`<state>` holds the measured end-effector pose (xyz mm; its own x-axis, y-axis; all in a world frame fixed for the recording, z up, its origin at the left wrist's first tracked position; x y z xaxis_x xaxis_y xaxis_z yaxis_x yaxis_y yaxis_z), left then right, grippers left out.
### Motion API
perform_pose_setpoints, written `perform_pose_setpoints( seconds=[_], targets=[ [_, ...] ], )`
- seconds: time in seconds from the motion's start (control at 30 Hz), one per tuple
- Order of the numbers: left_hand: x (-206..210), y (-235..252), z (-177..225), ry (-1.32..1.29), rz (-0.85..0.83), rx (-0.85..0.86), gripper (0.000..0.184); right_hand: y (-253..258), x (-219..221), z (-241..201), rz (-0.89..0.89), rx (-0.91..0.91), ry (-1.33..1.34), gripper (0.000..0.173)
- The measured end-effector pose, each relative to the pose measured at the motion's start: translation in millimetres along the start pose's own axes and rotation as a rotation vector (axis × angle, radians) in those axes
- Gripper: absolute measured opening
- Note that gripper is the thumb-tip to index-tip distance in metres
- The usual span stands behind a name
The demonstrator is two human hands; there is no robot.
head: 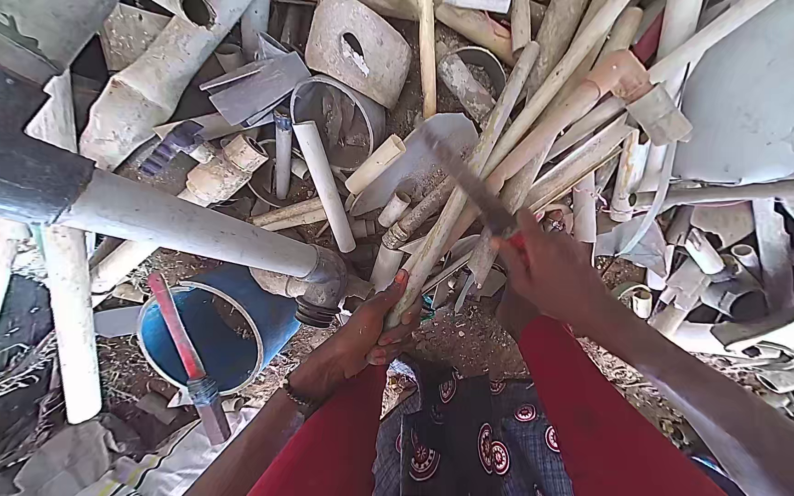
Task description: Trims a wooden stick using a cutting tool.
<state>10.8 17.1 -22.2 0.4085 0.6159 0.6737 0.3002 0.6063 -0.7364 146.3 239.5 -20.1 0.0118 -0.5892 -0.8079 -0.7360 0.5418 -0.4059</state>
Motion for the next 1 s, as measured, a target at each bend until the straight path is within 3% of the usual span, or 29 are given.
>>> perform_pose_setpoints(
  seconds=[0.1,0.23,0.3,0.4,0.6,0.73,0.83,0.93,1.0],
  targets=[
    [-2.3,0.3,-1.2,-0.027,0.014,0.002,0.061,-16.9,7.2,-15.7,-0.034,-0.064,0.024,0.034],
    [-4.9,2.1,-1.8,0.173,0.156,0.035,0.057,-44.0,14.4,-33.5,-0.315,-0.263,0.002,0.04],
    [-4.9,2.2,-1.5,0.252,0.209,0.058,0.056,-29.3,8.0,-20.9,-0.197,-0.185,-0.031,0.038],
    [-8.5,-0.7,-0.2,0.264,0.111,0.076,0.055,5.8,-17.3,9.8,-0.035,0.054,-0.098,0.036],
    [-21.0,-13.3,-6.7,0.462,0.01,0.09,0.057,0.3,-55.8,25.9,0.15,0.066,-0.067,0.04],
    [-26.8,-4.7,-4.1,0.878,0.162,0.326,0.048,-0.7,-35.9,33.1,0.162,0.072,0.022,0.035],
    [-30.5,-0.2,-0.8,1.134,0.199,0.414,0.055,3.0,-18.0,35.4,0.211,0.111,0.105,0.038],
    [-30.2,-1.1,2.8,1.123,0.201,0.36,0.059,-1.1,-6.8,21.5,0.223,0.135,0.115,0.037],
    [-29.0,-0.2,3.2,1.004,0.228,0.322,0.055,-9.5,6.2,8.1,0.174,0.046,0.067,0.038]
  ],
)
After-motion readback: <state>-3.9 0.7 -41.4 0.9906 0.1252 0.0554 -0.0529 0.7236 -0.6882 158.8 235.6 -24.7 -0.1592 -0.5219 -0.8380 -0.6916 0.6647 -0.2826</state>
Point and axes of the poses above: each hand's wrist, its own y-axis towards the middle knuckle, its own x-axis out of the palm, z = x × y, the point moved 3 cm from there along y, towards the middle knuckle, and after that the axes turned 4 degrees about x, right-handed, at the moved point
